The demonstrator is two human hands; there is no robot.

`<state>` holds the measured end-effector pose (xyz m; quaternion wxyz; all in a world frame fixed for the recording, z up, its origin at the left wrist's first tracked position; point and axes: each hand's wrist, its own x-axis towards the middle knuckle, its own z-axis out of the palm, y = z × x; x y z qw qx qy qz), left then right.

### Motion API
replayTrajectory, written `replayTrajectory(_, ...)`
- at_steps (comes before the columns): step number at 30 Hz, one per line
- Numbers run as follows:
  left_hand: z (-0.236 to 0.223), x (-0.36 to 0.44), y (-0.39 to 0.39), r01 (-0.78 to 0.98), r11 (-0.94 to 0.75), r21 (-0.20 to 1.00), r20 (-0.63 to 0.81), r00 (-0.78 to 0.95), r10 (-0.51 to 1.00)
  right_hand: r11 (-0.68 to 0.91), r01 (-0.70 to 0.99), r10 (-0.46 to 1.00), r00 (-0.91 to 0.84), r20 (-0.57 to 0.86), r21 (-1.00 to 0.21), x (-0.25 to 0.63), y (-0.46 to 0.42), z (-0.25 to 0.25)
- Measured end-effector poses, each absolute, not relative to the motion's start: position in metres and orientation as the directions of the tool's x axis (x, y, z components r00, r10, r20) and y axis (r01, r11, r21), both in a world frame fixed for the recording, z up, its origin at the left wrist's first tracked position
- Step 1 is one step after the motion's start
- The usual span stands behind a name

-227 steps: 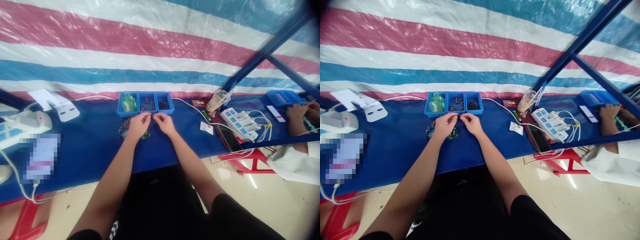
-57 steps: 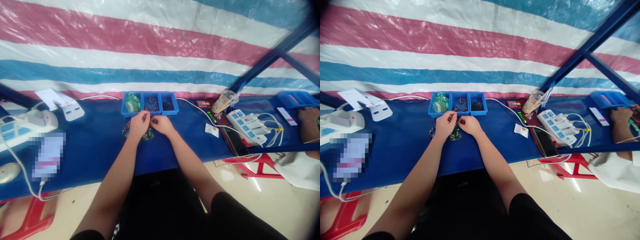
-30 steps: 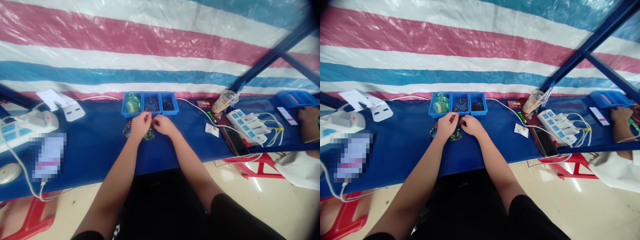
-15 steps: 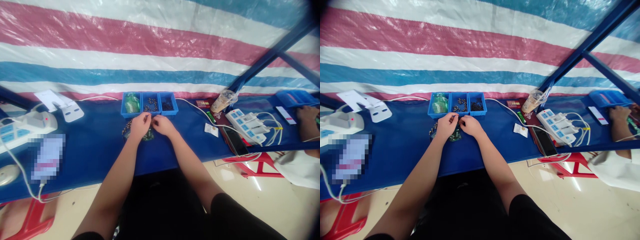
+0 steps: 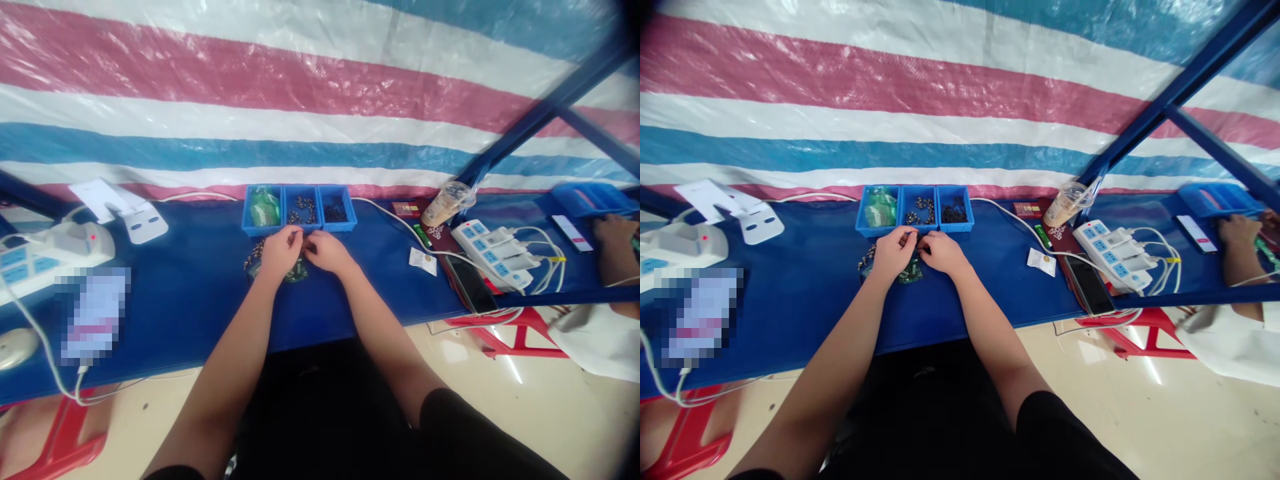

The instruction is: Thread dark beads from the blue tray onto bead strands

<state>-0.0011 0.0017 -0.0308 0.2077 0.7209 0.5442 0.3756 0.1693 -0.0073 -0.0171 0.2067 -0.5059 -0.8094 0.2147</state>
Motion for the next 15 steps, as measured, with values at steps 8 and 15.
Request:
replayTrajectory(8,-0.0305,-0.0003,0.0024,0.629,-0.328,0.705,0.325,0.125,0.937,0.388,0.722,0.916,-0.372,0.151,-0.573,0.1687,-0.0066,-0.0194)
replayTrajectory(15,-0.0306,-0.0004,0.0019,0.633,-0.320,0.705,0.315,0.125,0.941,0.385,0.735,0.917,-0.370,0.145,-0.557,0.1687,-0.0046,-0.0206)
